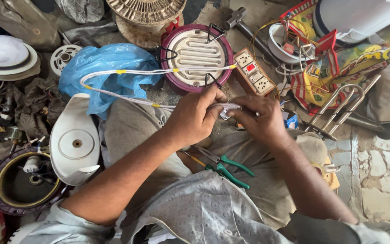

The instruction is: The person strips the insulation from a white electrical cord using pliers and then connects the exposed wires to a white electrical plug. They use a screwdriver to tighten the connections inside the plug housing.

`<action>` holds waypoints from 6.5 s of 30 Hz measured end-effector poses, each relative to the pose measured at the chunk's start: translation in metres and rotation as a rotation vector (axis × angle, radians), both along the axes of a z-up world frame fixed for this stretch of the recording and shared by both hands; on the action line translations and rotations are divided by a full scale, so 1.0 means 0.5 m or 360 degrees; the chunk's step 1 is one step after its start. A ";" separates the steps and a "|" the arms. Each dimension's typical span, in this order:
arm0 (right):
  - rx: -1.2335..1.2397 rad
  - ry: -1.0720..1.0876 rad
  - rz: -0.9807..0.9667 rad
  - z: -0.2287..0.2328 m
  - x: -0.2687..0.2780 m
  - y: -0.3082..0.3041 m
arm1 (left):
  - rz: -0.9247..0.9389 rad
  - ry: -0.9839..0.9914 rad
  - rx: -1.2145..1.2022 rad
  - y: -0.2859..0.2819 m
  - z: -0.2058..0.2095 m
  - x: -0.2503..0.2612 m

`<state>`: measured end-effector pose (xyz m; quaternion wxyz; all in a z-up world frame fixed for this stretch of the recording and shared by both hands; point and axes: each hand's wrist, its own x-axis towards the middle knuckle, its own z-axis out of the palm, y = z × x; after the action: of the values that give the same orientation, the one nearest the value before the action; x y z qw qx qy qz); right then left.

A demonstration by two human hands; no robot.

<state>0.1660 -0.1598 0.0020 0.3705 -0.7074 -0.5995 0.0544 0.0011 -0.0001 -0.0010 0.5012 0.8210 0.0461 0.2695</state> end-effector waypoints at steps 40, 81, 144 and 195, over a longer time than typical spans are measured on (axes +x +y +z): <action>-0.0694 0.2345 -0.0112 0.053 0.025 -0.008 | 0.0251 -0.0186 0.0351 0.002 0.053 -0.003; 0.0472 0.0469 -0.0019 0.186 -0.174 0.173 | -0.0191 -0.0298 -0.1292 0.125 0.091 -0.066; -0.0682 0.0198 -0.0858 -0.452 0.215 -0.002 | 0.0084 0.0374 -0.0495 0.038 -0.068 0.061; -0.0941 0.2135 -0.1247 -0.446 0.207 0.058 | 0.0122 0.0818 -0.0297 0.051 -0.266 -0.016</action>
<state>0.2698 -0.1307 -0.2210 0.4402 -0.7505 0.0772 0.4869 -0.0069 0.0255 -0.1338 0.5361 0.8103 0.2275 0.0658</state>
